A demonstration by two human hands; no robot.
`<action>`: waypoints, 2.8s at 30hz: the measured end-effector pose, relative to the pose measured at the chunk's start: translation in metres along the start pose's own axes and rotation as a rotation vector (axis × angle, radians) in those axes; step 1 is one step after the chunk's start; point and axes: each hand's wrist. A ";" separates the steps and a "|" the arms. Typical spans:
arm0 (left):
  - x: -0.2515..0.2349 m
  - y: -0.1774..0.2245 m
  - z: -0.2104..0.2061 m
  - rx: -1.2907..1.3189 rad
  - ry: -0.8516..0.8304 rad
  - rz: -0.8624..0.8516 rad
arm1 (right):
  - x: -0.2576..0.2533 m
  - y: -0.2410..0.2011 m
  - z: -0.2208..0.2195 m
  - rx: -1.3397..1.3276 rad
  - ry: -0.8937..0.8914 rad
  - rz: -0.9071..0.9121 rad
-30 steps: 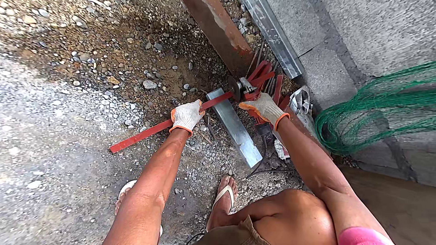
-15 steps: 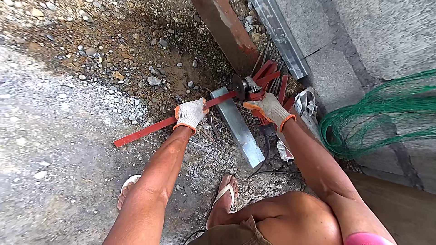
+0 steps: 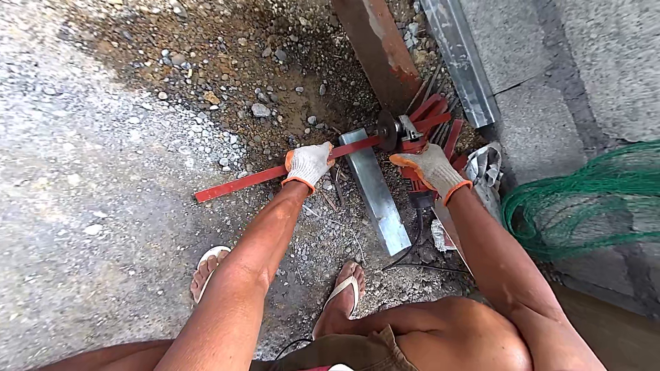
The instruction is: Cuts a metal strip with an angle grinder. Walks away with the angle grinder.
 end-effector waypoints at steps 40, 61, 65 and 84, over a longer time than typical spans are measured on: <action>0.003 0.001 0.002 0.023 -0.006 0.038 | 0.000 0.008 0.001 0.143 -0.021 0.011; 0.002 0.002 0.004 0.025 -0.026 0.043 | -0.003 0.007 0.001 0.121 -0.032 0.027; 0.001 0.001 0.000 0.018 -0.005 0.038 | -0.001 0.004 0.002 0.123 -0.029 -0.018; 0.001 0.002 0.001 0.009 -0.011 0.034 | -0.016 -0.005 -0.005 0.106 0.014 -0.021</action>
Point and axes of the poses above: each hand's wrist, its own x-axis away from the middle knuckle, its own z-axis out of the back of the hand, y = z × x, and after that the axes turned 6 degrees about y, right-handed
